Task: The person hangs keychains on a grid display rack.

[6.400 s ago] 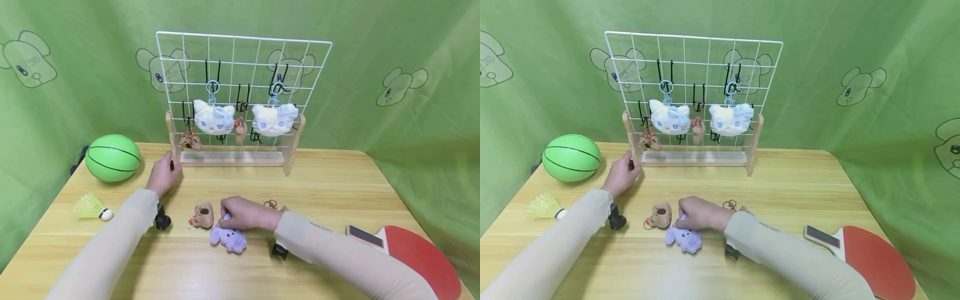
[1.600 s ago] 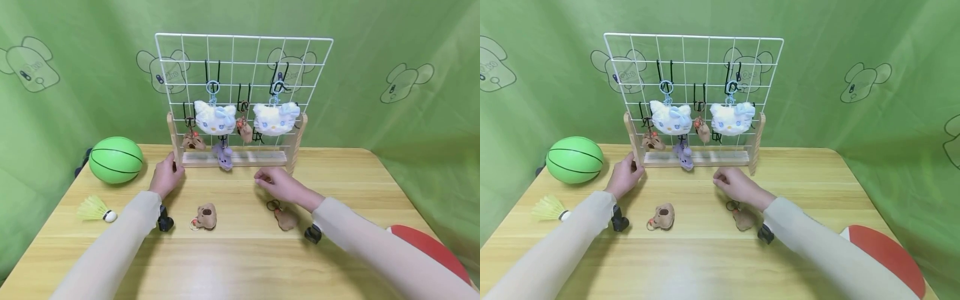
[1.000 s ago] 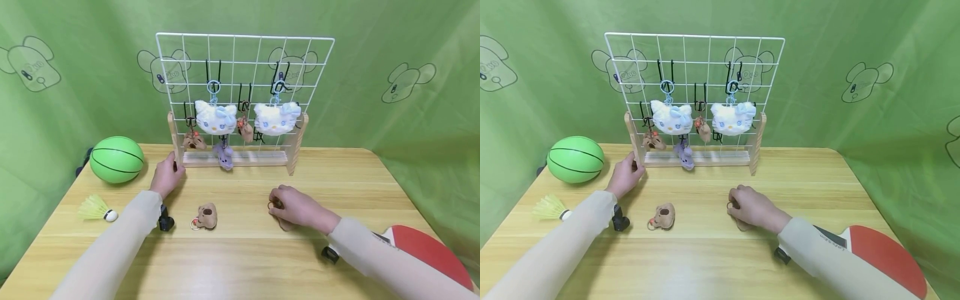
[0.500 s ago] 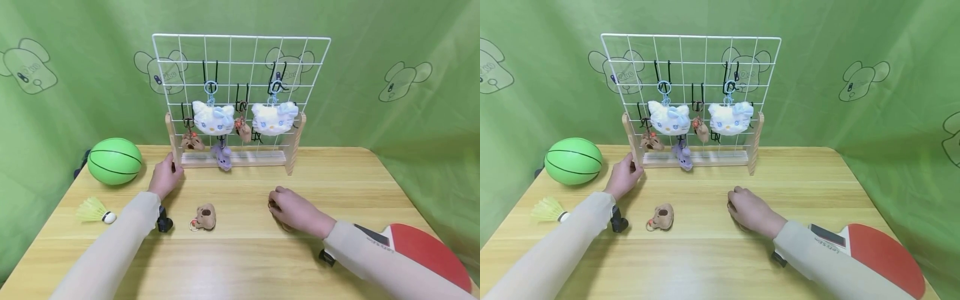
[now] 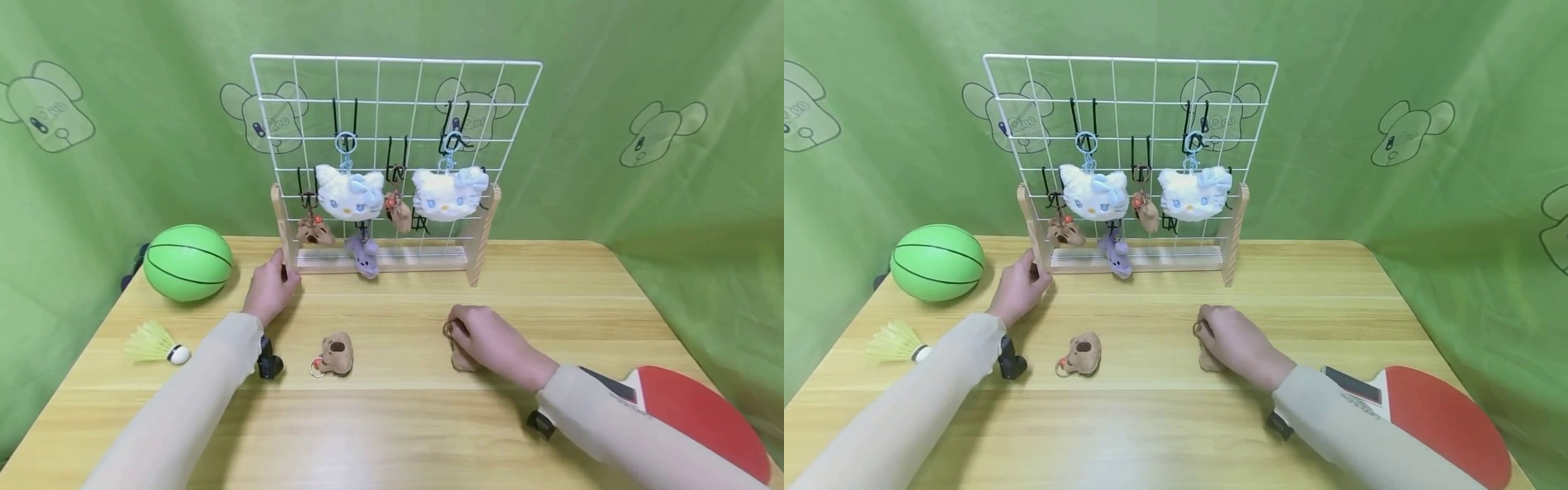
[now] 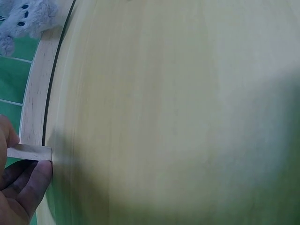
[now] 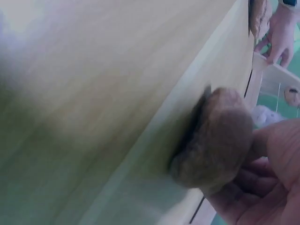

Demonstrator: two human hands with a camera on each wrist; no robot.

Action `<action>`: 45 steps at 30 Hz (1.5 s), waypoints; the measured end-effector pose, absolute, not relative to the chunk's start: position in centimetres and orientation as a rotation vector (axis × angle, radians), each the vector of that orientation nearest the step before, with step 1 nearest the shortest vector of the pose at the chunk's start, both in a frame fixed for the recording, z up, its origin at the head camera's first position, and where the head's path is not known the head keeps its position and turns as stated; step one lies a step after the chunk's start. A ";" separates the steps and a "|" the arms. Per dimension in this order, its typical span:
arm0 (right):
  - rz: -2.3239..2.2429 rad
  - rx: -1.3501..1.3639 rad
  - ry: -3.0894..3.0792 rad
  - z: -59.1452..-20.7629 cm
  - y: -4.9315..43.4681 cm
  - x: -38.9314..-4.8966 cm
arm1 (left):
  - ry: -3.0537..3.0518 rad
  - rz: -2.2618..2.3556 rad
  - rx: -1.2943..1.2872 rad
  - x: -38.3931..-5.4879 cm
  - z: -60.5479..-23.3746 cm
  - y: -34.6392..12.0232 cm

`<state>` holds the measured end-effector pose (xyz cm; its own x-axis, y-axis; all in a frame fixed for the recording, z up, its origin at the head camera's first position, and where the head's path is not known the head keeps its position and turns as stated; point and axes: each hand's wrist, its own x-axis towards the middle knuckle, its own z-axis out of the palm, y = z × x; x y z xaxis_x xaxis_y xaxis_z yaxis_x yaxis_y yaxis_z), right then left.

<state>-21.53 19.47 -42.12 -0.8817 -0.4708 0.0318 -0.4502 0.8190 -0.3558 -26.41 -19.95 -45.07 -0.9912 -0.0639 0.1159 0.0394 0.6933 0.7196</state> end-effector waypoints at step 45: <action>-2.016 -0.521 2.389 -37.9 16.6 -27.8 | -2.768 -1.175 0.029 -26.6 -45.4 -20.0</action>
<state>-27.76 16.56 -37.91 -0.9456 -0.2301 0.2300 -0.2654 0.1367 -0.9544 -26.63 -20.02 -45.42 -0.9908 -0.0697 0.1158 0.0349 0.6961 0.7171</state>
